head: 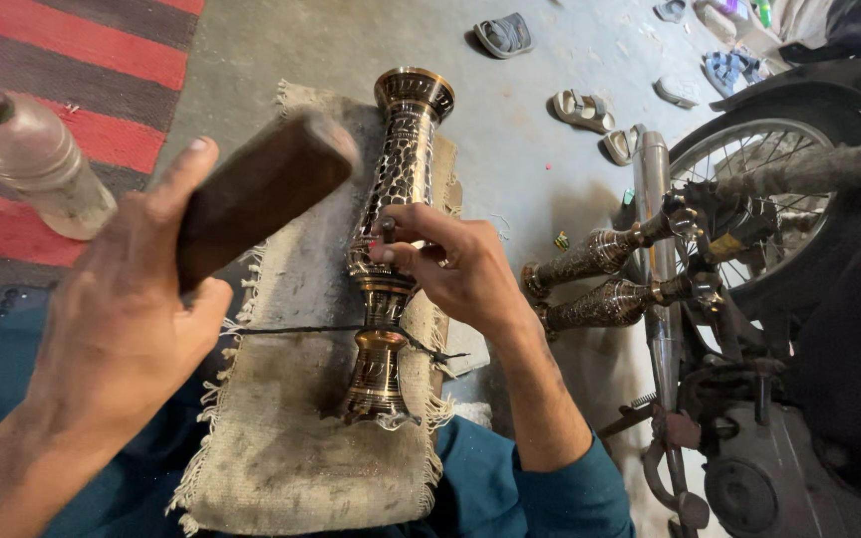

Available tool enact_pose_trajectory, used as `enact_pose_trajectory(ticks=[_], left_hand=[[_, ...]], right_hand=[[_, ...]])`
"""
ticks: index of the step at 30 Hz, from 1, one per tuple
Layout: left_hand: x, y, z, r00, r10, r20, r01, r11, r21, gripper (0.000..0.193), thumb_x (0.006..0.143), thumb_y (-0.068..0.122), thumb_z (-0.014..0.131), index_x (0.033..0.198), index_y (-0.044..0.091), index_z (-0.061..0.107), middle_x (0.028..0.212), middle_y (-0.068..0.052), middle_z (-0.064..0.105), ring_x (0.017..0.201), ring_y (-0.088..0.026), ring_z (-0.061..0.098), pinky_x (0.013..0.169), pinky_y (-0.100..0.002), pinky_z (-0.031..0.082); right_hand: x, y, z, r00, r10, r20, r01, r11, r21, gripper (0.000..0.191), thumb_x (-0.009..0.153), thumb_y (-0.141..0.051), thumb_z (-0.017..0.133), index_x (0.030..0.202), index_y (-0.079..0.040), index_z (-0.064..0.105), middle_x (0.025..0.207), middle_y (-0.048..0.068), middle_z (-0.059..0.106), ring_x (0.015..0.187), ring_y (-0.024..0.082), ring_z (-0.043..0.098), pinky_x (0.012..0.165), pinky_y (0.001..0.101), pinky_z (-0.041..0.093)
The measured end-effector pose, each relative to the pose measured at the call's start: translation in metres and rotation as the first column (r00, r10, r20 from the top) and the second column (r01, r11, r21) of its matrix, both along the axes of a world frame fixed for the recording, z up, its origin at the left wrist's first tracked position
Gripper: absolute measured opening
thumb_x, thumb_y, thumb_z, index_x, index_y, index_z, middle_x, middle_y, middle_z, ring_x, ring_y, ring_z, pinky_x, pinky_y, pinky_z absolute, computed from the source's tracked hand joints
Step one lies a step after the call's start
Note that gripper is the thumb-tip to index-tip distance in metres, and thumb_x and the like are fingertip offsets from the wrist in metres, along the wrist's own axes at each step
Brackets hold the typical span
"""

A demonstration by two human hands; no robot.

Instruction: The person uses a hammer and chisel to engrave a decorative pattern onto a metal vase. They repeatedly strike the chisel against the vase surface to create a textured design.

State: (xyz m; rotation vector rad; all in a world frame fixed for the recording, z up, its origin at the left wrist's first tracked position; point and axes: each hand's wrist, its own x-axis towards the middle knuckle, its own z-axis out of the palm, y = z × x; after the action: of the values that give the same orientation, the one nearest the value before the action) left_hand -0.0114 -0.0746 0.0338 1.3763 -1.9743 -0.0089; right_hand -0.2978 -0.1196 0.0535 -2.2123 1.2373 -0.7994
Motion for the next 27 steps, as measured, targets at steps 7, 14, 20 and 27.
enact_pose_trajectory(ticks=[7, 14, 20, 27], left_hand=[[-0.002, 0.0, 0.0, 0.999, -0.042, 0.025, 0.043, 0.998, -0.038, 0.09, 0.078, 0.007, 0.076, 0.157, 0.026, 0.038, 0.101, -0.009, 0.058, 0.094, -0.032, 0.065, 0.089, -0.048, 0.052], [-0.005, -0.001, 0.002, 0.968, -0.089, -0.236, 0.125, 0.982, 0.142, 0.086, 0.085, 0.004, 0.069, 0.161, 0.023, 0.033, 0.098, -0.007, 0.053, 0.085, -0.026, 0.059, 0.083, -0.046, 0.053], [-0.006, 0.0, 0.004, 0.97, -0.134, -0.202, 0.137, 0.991, 0.0, 0.082, 0.09, 0.002, 0.067, 0.161, 0.022, 0.032, 0.103, -0.008, 0.056, 0.093, -0.026, 0.062, 0.085, -0.044, 0.052], [-0.011, -0.002, 0.011, 0.993, -0.032, 0.113, 0.033, 0.999, -0.006, 0.083, 0.083, 0.01, 0.075, 0.159, 0.023, 0.041, 0.098, -0.007, 0.061, 0.09, -0.028, 0.065, 0.091, -0.048, 0.053]], right_hand=[[-0.005, -0.002, -0.001, 0.999, 0.044, 0.008, -0.044, 0.997, -0.057, 0.028, 0.094, -0.004, 0.075, 0.121, -0.004, 0.068, 0.104, 0.007, 0.079, 0.093, 0.015, 0.078, 0.081, 0.0285, 0.067], [-0.009, 0.0, -0.002, 0.997, 0.045, 0.067, -0.046, 0.999, 0.011, 0.023, 0.097, -0.004, 0.07, 0.119, -0.003, 0.067, 0.103, 0.004, 0.079, 0.097, 0.013, 0.078, 0.082, 0.0267, 0.067], [-0.009, 0.002, -0.004, 0.998, 0.036, 0.05, -0.033, 0.998, -0.06, 0.022, 0.095, -0.005, 0.075, 0.116, -0.002, 0.069, 0.101, 0.005, 0.078, 0.093, 0.013, 0.078, 0.081, 0.0275, 0.066], [-0.012, 0.004, -0.003, 0.996, 0.043, 0.082, -0.04, 0.998, -0.038, 0.024, 0.099, -0.003, 0.068, 0.122, -0.002, 0.067, 0.105, 0.005, 0.078, 0.101, 0.013, 0.078, 0.082, 0.0266, 0.066]])
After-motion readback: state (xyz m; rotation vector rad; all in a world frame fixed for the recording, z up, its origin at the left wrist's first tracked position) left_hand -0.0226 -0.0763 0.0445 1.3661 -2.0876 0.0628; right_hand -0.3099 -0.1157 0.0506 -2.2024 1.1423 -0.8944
